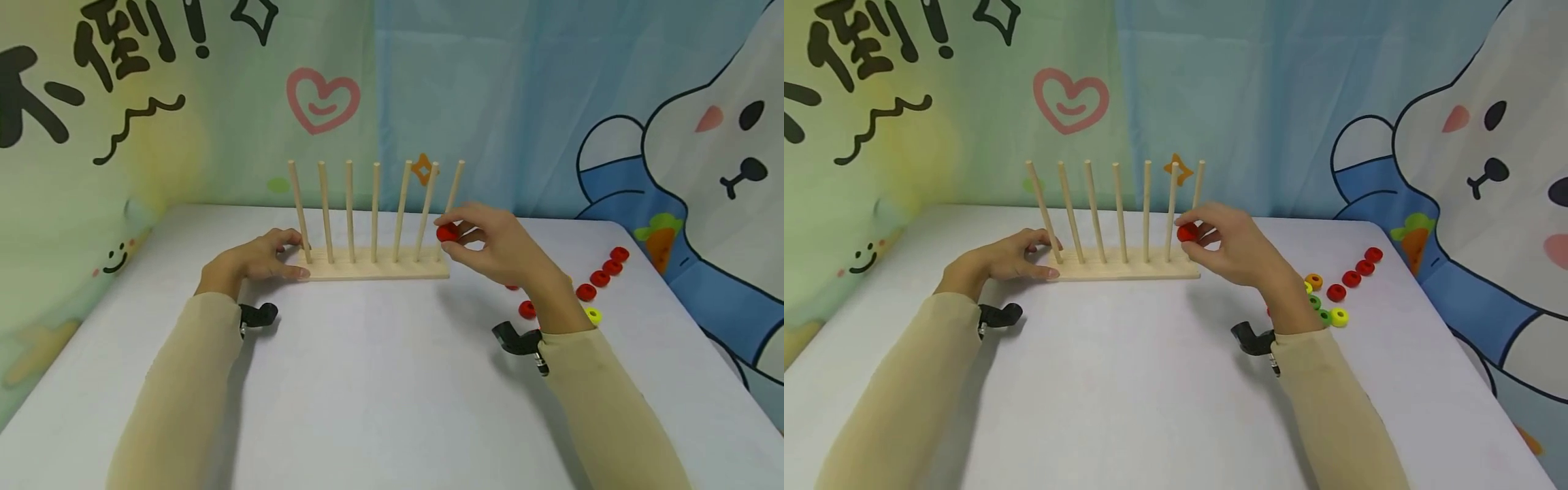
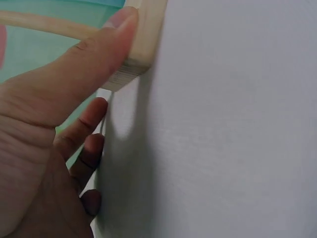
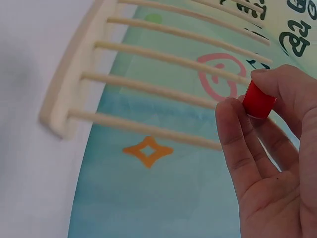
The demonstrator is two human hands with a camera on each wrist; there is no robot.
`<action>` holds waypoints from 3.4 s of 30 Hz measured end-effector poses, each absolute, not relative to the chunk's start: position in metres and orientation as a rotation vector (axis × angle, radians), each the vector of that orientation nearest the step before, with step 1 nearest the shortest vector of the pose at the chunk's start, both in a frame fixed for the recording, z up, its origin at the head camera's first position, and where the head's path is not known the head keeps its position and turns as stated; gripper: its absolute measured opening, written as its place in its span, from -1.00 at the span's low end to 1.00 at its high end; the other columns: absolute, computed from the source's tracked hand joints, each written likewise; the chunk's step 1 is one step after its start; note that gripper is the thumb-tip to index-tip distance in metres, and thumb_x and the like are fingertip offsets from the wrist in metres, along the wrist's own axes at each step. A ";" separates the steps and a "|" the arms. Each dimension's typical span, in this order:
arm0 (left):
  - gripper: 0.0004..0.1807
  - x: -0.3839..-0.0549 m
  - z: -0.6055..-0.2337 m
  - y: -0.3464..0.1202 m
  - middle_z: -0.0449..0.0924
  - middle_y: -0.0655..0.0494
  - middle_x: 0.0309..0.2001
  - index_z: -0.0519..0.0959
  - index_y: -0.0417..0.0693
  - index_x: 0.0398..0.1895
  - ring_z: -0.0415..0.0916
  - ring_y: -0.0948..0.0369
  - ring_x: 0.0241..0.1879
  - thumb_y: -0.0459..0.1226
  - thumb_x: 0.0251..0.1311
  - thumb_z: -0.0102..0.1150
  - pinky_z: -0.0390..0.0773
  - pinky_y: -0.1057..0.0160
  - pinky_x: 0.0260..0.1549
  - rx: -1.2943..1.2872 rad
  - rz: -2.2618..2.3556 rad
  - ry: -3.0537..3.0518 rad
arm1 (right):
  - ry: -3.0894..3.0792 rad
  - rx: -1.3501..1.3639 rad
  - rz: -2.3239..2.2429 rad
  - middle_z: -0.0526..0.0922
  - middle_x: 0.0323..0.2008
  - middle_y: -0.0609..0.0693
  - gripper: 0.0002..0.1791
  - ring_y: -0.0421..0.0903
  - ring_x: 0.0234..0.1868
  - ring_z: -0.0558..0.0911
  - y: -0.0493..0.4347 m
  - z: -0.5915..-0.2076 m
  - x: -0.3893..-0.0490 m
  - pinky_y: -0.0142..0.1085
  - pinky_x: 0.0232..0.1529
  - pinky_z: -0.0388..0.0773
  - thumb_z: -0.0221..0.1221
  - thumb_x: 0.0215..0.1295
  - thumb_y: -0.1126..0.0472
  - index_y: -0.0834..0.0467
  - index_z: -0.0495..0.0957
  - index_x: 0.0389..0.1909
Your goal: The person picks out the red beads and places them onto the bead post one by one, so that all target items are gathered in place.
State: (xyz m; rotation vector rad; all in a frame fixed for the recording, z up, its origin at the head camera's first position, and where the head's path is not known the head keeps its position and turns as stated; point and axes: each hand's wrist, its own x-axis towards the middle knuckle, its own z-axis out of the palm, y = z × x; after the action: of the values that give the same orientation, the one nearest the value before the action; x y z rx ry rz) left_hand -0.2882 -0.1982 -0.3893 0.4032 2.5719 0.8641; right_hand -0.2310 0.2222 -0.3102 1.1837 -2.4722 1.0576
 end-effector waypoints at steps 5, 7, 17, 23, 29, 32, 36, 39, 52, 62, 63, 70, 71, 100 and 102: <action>-0.31 -0.287 -0.390 -0.202 0.10 -0.01 0.41 0.35 0.18 0.20 0.09 -0.12 0.34 0.08 0.04 0.44 0.10 -0.29 0.28 0.401 0.892 2.570 | -2.453 1.176 1.158 0.60 -0.10 0.09 -0.67 -0.03 -0.17 0.67 0.198 -0.297 -0.226 -0.21 -0.08 0.64 0.29 0.20 0.46 0.22 0.58 -0.01; -0.31 -0.286 -0.390 -0.202 0.11 -0.01 0.41 0.35 0.18 0.20 0.09 -0.12 0.33 0.07 0.04 0.44 0.10 -0.29 0.28 0.398 0.898 2.575 | -2.450 1.186 1.173 0.59 -0.14 0.15 -0.68 0.02 -0.19 0.67 0.191 -0.290 -0.220 -0.18 -0.10 0.64 0.27 0.18 0.52 0.29 0.57 -0.04; -0.29 -0.286 -0.392 -0.201 0.11 -0.01 0.41 0.34 0.15 0.22 0.08 -0.13 0.34 0.06 0.04 0.45 0.07 -0.29 0.29 0.387 0.934 2.567 | -2.445 1.193 1.233 0.57 -0.14 0.22 -0.69 0.06 -0.18 0.65 0.181 -0.285 -0.216 -0.15 -0.11 0.64 0.27 0.17 0.53 0.36 0.56 -0.05; -0.28 -0.285 -0.394 -0.203 0.10 -0.01 0.42 0.35 0.14 0.23 0.06 -0.13 0.35 0.07 0.03 0.45 0.06 -0.30 0.29 0.375 0.944 2.564 | -2.419 1.187 1.281 0.54 -0.10 0.25 -0.68 0.07 -0.20 0.64 0.176 -0.287 -0.218 -0.14 -0.15 0.66 0.26 0.17 0.55 0.38 0.57 -0.03; -0.28 -0.287 -0.395 -0.203 0.11 -0.01 0.43 0.35 0.15 0.22 0.05 -0.14 0.36 0.09 0.03 0.45 0.05 -0.31 0.29 0.386 0.957 2.564 | -2.373 1.212 1.245 0.58 -0.10 0.23 -0.64 0.05 -0.22 0.63 0.169 -0.286 -0.220 -0.13 -0.23 0.66 0.26 0.17 0.54 0.36 0.56 0.01; -0.29 -0.288 -0.395 -0.202 0.11 0.00 0.42 0.36 0.16 0.21 0.05 -0.14 0.36 0.08 0.02 0.46 0.04 -0.32 0.29 0.388 0.967 2.564 | -2.353 1.220 1.252 0.59 -0.13 0.21 -0.67 0.03 -0.24 0.62 0.166 -0.284 -0.220 -0.14 -0.25 0.65 0.25 0.18 0.54 0.33 0.56 -0.01; -0.29 -0.288 -0.394 -0.201 0.11 0.00 0.41 0.37 0.16 0.20 0.06 -0.13 0.35 0.08 0.01 0.46 0.05 -0.31 0.29 0.381 0.965 2.565 | -2.343 1.222 1.299 0.57 -0.16 0.20 -0.73 0.04 -0.26 0.61 0.160 -0.282 -0.220 -0.17 -0.26 0.65 0.26 0.18 0.53 0.32 0.58 -0.08; -0.29 -0.289 -0.394 -0.201 0.12 0.02 0.41 0.37 0.17 0.19 0.07 -0.12 0.35 0.08 -0.01 0.48 0.06 -0.29 0.30 0.369 0.956 2.571 | -2.335 1.236 1.324 0.56 -0.17 0.21 -0.75 0.05 -0.26 0.61 0.156 -0.282 -0.221 -0.18 -0.24 0.67 0.27 0.18 0.53 0.34 0.59 -0.11; -0.26 -0.290 -0.396 -0.202 0.14 0.01 0.42 0.38 0.14 0.21 0.06 -0.13 0.37 0.06 -0.02 0.50 0.03 -0.28 0.32 0.349 0.981 2.559 | -2.332 1.266 1.370 0.54 -0.06 0.24 -0.68 0.06 -0.20 0.61 0.140 -0.278 -0.220 -0.12 -0.14 0.67 0.19 0.16 0.58 0.36 0.59 -0.04; -0.28 -0.289 -0.394 -0.201 0.14 -0.01 0.41 0.38 0.10 0.20 0.06 -0.13 0.35 0.02 -0.01 0.50 0.03 -0.26 0.32 0.345 0.999 2.559 | -2.318 1.288 1.354 0.53 -0.07 0.21 -0.70 0.04 -0.24 0.64 0.128 -0.273 -0.221 -0.18 -0.15 0.67 0.20 0.21 0.55 0.35 0.58 -0.02; -0.28 -0.289 -0.395 -0.202 0.15 -0.01 0.41 0.38 0.10 0.20 0.07 -0.13 0.35 0.03 -0.01 0.50 0.03 -0.26 0.32 0.346 1.000 2.559 | -2.310 1.293 1.351 0.54 -0.07 0.21 -0.69 0.04 -0.25 0.64 0.126 -0.273 -0.222 -0.17 -0.16 0.67 0.21 0.21 0.54 0.35 0.58 -0.02; -0.27 -0.288 -0.398 -0.204 0.13 -0.03 0.41 0.37 0.10 0.21 0.06 -0.13 0.35 0.04 0.00 0.49 0.03 -0.27 0.32 0.333 1.008 2.554 | -2.249 1.329 1.365 0.56 -0.07 -0.02 -0.67 -0.15 -0.23 0.64 0.114 -0.293 -0.246 -0.30 -0.17 0.66 0.28 0.25 0.37 0.17 0.61 0.04; -0.27 -0.287 -0.398 -0.204 0.13 -0.04 0.41 0.37 0.09 0.21 0.05 -0.14 0.35 0.04 0.00 0.49 0.03 -0.27 0.31 0.332 1.009 2.552 | -2.236 1.337 1.365 0.56 -0.06 -0.05 -0.67 -0.17 -0.22 0.64 0.112 -0.295 -0.249 -0.32 -0.17 0.66 0.28 0.26 0.36 0.15 0.61 0.05; -0.27 -0.289 -0.395 -0.203 0.17 0.04 0.40 0.41 0.21 0.21 0.07 -0.12 0.37 0.09 -0.05 0.50 0.05 -0.30 0.31 0.321 0.992 2.572 | -2.116 1.302 1.424 0.54 -0.02 0.12 -0.69 -0.03 -0.20 0.66 0.043 -0.268 -0.255 -0.33 -0.11 0.64 0.21 0.30 0.42 0.28 0.57 0.06; -0.27 -0.290 -0.395 -0.203 0.17 0.05 0.39 0.40 0.21 0.20 0.07 -0.12 0.37 0.09 -0.05 0.50 0.05 -0.30 0.31 0.315 0.990 2.576 | -2.116 1.291 1.424 0.55 -0.02 0.06 -0.69 -0.09 -0.20 0.67 0.040 -0.271 -0.261 -0.36 -0.10 0.63 0.22 0.31 0.38 0.24 0.58 0.07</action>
State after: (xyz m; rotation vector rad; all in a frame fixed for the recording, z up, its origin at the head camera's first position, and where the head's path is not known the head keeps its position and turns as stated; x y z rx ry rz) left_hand -0.2900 -0.2031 -0.3946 0.3147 2.5763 0.9905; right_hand -0.2611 0.0400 -0.2714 1.2911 -2.1159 1.4241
